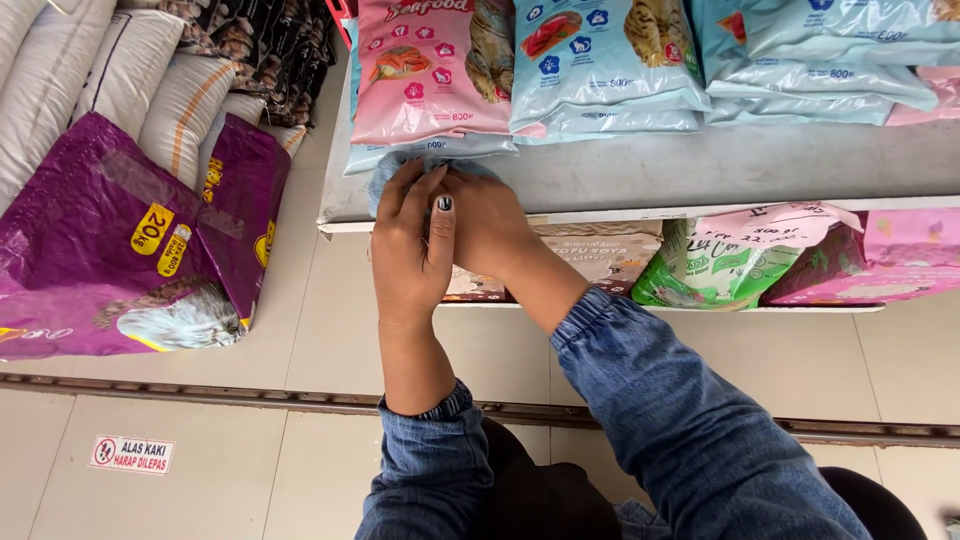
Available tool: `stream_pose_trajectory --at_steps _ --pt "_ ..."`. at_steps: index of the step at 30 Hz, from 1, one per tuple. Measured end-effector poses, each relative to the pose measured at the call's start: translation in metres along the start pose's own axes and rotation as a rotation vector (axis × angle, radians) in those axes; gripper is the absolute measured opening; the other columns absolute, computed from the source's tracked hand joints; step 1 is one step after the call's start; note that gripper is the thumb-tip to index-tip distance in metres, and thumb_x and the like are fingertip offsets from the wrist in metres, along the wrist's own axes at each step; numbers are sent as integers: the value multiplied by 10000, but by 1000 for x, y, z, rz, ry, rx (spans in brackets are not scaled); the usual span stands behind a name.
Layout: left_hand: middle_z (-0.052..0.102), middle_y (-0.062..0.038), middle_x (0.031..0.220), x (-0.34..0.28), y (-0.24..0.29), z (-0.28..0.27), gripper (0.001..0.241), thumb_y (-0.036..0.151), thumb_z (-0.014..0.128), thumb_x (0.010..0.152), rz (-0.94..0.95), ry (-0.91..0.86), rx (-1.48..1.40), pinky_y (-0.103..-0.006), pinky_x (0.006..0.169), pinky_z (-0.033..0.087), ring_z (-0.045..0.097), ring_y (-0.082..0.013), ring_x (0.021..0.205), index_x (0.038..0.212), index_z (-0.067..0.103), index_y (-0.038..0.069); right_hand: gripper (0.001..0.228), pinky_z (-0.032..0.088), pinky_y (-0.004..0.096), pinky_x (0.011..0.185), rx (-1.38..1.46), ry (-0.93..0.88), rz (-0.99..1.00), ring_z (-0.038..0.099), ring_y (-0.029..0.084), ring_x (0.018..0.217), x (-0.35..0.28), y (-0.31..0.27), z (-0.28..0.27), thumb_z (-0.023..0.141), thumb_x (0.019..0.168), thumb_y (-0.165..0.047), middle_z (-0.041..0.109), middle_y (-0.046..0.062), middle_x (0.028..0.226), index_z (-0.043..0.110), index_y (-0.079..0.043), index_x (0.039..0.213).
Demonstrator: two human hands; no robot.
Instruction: Cleaning and organizing bags of pet food on shelves using a cleaning cloth.
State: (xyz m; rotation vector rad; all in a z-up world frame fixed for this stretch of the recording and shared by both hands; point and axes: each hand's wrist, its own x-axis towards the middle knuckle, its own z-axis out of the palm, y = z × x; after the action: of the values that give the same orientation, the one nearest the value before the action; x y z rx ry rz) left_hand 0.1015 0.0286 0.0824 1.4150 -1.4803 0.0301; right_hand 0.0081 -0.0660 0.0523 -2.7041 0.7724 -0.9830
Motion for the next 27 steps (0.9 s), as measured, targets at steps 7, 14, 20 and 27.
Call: stream_pose_trajectory --at_steps 7,14,20,27 --pt "640 -203 1377 -3 -6 29 390 320 605 1034 92 -60 82 -543 1178 399 556 -430 1362 1296 693 45 312 556 487 644 -278 96 120 706 356 785 -51 45 -78 671 936 -355 722 148 879 671 -52 1011" --pt "599 -228 1424 -8 31 84 519 331 650 997 208 -180 -7 -602 1201 312 544 -439 1354 1431 587 51 265 549 478 658 -405 213 253 698 362 781 -103 80 -126 723 978 -321 712 134 867 636 -71 983" --pt "566 -223 1450 34 35 110 502 285 616 1032 242 -86 -139 -525 1203 410 559 -412 1363 1484 526 85 427 541 476 678 -154 256 161 700 397 852 -58 92 -153 783 950 -237 725 186 992 571 -77 1284" --pt "630 -203 1362 76 -13 142 408 262 566 1045 201 191 229 -528 1157 380 535 -388 1317 1385 591 38 990 529 513 914 -653 287 3 586 429 1152 -13 119 -141 940 482 -401 638 234 1255 569 -133 1359"
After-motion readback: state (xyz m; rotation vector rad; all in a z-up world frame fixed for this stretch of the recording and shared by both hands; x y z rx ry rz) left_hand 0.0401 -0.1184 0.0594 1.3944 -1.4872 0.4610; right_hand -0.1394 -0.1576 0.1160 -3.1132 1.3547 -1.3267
